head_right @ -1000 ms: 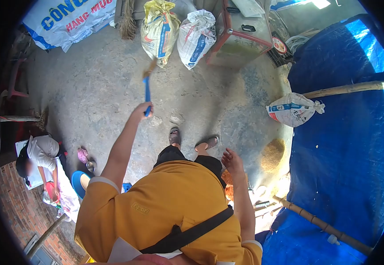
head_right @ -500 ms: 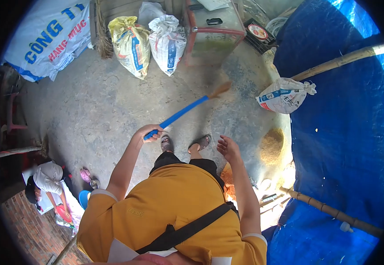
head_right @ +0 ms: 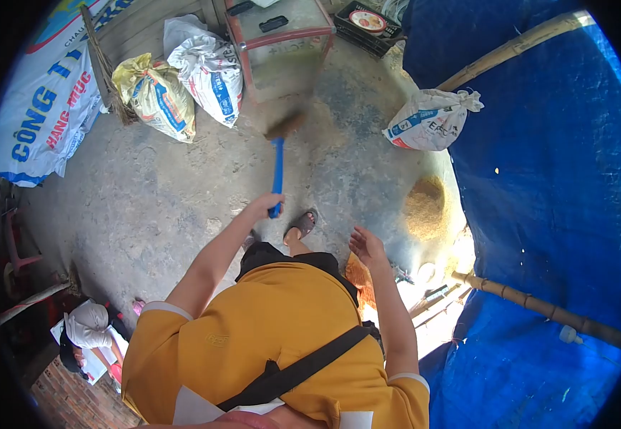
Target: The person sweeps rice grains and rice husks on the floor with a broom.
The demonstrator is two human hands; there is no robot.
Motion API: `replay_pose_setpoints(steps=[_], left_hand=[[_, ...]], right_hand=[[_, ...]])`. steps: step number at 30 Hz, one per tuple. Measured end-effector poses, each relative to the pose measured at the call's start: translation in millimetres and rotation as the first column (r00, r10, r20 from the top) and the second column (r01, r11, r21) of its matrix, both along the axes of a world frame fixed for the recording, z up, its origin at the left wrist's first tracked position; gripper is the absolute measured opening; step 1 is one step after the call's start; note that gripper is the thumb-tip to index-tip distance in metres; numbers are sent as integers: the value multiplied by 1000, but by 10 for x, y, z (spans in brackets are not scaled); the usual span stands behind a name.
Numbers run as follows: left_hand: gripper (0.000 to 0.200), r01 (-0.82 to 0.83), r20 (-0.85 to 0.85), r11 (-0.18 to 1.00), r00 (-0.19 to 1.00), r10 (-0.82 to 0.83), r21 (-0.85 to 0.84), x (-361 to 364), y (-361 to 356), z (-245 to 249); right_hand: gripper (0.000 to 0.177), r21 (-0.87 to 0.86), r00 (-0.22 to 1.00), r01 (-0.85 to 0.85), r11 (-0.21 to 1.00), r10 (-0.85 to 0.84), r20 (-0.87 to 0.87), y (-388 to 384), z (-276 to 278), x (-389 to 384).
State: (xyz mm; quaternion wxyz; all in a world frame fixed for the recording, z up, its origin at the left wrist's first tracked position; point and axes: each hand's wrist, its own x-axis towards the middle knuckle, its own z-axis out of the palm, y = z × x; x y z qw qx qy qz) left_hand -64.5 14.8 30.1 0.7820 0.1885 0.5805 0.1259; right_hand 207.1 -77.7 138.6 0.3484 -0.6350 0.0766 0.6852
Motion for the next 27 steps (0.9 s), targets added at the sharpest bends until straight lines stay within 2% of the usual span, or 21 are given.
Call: replay_pose_setpoints(steps=[1, 3, 4, 5, 6, 7, 9, 10, 12, 13, 15, 19, 21, 24, 26, 27], left_hand=[[11, 9, 0, 1000, 1000, -9, -3, 84, -93, 83], [11, 66, 167, 993, 985, -49, -98, 190, -191, 231], [11, 69, 165, 993, 985, -52, -100, 176, -157, 219], [10, 34, 407, 962, 910, 82, -270, 96, -100, 195], [10, 46, 593, 900, 767, 246, -434, 27, -59, 180], [10, 50, 591, 900, 770, 241, -432, -13, -22, 311], [13, 79, 536, 937, 835, 124, -340, -69, 37, 563], [13, 96, 539, 937, 836, 107, -336, -97, 50, 559], [13, -1, 494, 950, 854, 164, -313, -169, 117, 542], [13, 25, 496, 951, 857, 139, -309, -181, 196, 579], [13, -150, 354, 968, 910, 215, -203, -191, 325, 654], [12, -186, 229, 975, 951, 209, -119, -10, 675, 372], [9, -288, 152, 952, 942, 301, -100, 107, 881, 42], [9, -267, 129, 952, 949, 287, -150, 512, 1098, -120], [9, -164, 106, 980, 979, 177, -116, 855, 1120, -225], [9, -29, 63, 997, 997, 33, -69, 1027, 1084, -100]], right_hand=[[19, 19, 1000, -15, 1000, 15, -13, 21, -38, 47], [20, 37, 999, -26, 999, 27, -28, 99, -79, 116], [20, 46, 999, -38, 998, 40, -36, 161, -92, 130], [20, 55, 998, -51, 997, 54, -45, 226, -107, 137], [20, 56, 998, -49, 997, 51, -48, 289, -119, 141], [20, 64, 997, -61, 996, 64, -44, 351, -129, 142], [20, 75, 997, -58, 996, 61, -36, 452, -118, 166], [21, 99, 996, -68, 993, 72, -44, 489, -95, 187], [21, 128, 997, -48, 991, 55, -48, 515, -72, 269], [21, 135, 998, -41, 990, 48, -47, 520, -70, 312], [21, 139, 999, -11, 990, 18, -47, 453, -81, 414], [21, 105, 996, 69, 992, -63, -65, 265, -170, 604], [20, 89, 993, 102, 991, -96, -70, 191, -206, 676], [18, 23, 986, 157, 987, -155, -66, 84, -222, 795], [17, 4, 970, 226, 974, -225, -90, 93, -179, 828], [17, 3, 969, 230, 973, -229, -92, 129, -193, 841]])
